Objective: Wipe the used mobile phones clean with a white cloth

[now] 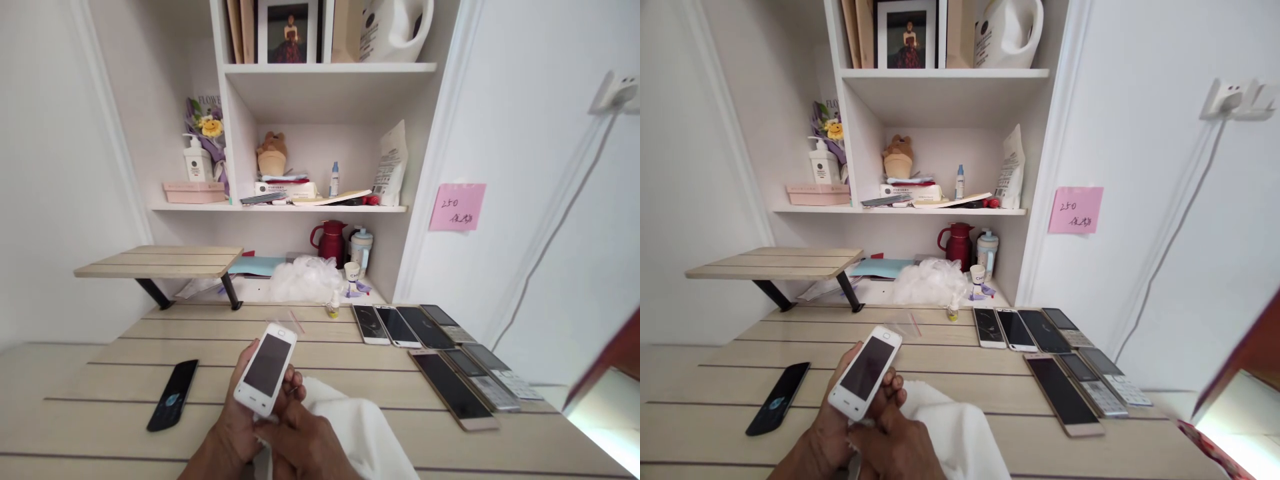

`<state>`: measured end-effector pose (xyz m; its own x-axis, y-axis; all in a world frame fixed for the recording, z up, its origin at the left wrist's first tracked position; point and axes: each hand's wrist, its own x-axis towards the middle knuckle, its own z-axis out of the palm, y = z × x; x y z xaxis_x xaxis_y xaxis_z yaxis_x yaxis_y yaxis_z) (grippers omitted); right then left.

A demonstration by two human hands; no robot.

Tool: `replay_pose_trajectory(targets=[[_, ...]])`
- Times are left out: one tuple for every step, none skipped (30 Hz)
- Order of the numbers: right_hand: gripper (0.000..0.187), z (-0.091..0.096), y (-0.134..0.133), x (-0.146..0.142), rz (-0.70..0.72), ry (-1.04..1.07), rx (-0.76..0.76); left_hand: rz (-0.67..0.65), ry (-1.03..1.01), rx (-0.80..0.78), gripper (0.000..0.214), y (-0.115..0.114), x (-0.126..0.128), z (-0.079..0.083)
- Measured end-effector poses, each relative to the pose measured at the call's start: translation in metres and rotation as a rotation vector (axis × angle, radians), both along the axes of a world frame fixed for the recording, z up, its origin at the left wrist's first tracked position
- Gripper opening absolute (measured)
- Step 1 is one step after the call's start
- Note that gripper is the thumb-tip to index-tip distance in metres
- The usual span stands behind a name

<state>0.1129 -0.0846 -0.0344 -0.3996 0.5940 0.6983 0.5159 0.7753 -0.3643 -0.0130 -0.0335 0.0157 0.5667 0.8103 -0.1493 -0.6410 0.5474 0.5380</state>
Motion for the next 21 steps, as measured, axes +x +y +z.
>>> replay_pose_trajectory(targets=[[0.043,0.002,-0.001,0.0,0.001,0.025,0.009,0.001,-0.002,-0.002,0.055,0.0,0.0,0.001],[0.041,0.004,-0.002,0.0,-0.006,0.044,0.014,0.002,-0.002,-0.006,0.055,0.001,0.0,0.001],[0.039,0.006,-0.002,0.0,-0.014,0.051,0.012,0.01,-0.005,-0.008,0.055,0.002,-0.001,0.002],[0.037,0.007,-0.003,0.0,-0.021,0.049,0.013,0.026,-0.014,-0.002,0.054,0.003,-0.001,0.002],[0.035,0.007,-0.003,0.001,-0.032,0.045,0.014,0.042,-0.027,0.012,0.053,0.004,-0.002,0.003],[0.033,0.006,-0.003,0.002,-0.054,0.041,0.018,0.055,-0.042,0.031,0.053,0.005,-0.003,0.003],[0.033,0.004,-0.003,0.003,-0.082,0.033,0.015,0.061,-0.054,0.05,0.052,0.006,-0.005,0.004],[0.033,0.002,-0.003,0.004,-0.107,0.029,0.006,0.058,-0.06,0.061,0.052,0.006,-0.006,0.005],[0.034,0.0,-0.004,0.005,-0.131,0.039,-0.002,0.057,-0.061,0.067,0.052,0.006,-0.007,0.006],[0.035,-0.002,-0.004,0.006,-0.148,0.053,-0.009,0.057,-0.055,0.065,0.052,0.005,-0.007,0.008],[0.035,-0.003,-0.004,0.008,-0.156,0.07,-0.018,0.061,-0.044,0.058,0.053,0.004,-0.007,0.009],[0.036,-0.004,-0.004,0.008,-0.161,0.087,-0.023,0.065,-0.034,0.05,0.054,0.003,-0.007,0.01],[0.037,-0.003,-0.004,0.009,-0.16,0.104,-0.025,0.06,-0.025,0.043,0.056,0.002,-0.007,0.01],[0.037,-0.002,-0.005,0.009,-0.151,0.117,-0.025,0.044,-0.019,0.034,0.057,0.002,-0.006,0.01],[0.038,0.0,-0.005,0.009,-0.128,0.121,-0.026,0.026,-0.02,0.027,0.058,0.001,-0.006,0.01],[0.039,0.003,-0.005,0.008,-0.09,0.114,-0.031,0.01,-0.026,0.025,0.058,0.001,-0.005,0.009],[0.04,0.005,-0.005,0.007,-0.043,0.103,-0.038,0.005,-0.037,0.028,0.057,0.002,-0.005,0.007],[0.041,0.008,-0.005,0.006,0.001,0.09,-0.047,0.007,-0.046,0.027,0.056,0.003,-0.005,0.006],[0.041,0.009,-0.005,0.005,0.032,0.081,-0.054,0.017,-0.054,0.028,0.055,0.004,-0.005,0.004],[0.039,0.011,-0.005,0.005,0.044,0.08,-0.055,0.03,-0.062,0.03,0.054,0.005,-0.006,0.003],[0.036,0.011,-0.005,0.005,0.041,0.088,-0.046,0.034,-0.067,0.031,0.054,0.006,-0.006,0.001]])
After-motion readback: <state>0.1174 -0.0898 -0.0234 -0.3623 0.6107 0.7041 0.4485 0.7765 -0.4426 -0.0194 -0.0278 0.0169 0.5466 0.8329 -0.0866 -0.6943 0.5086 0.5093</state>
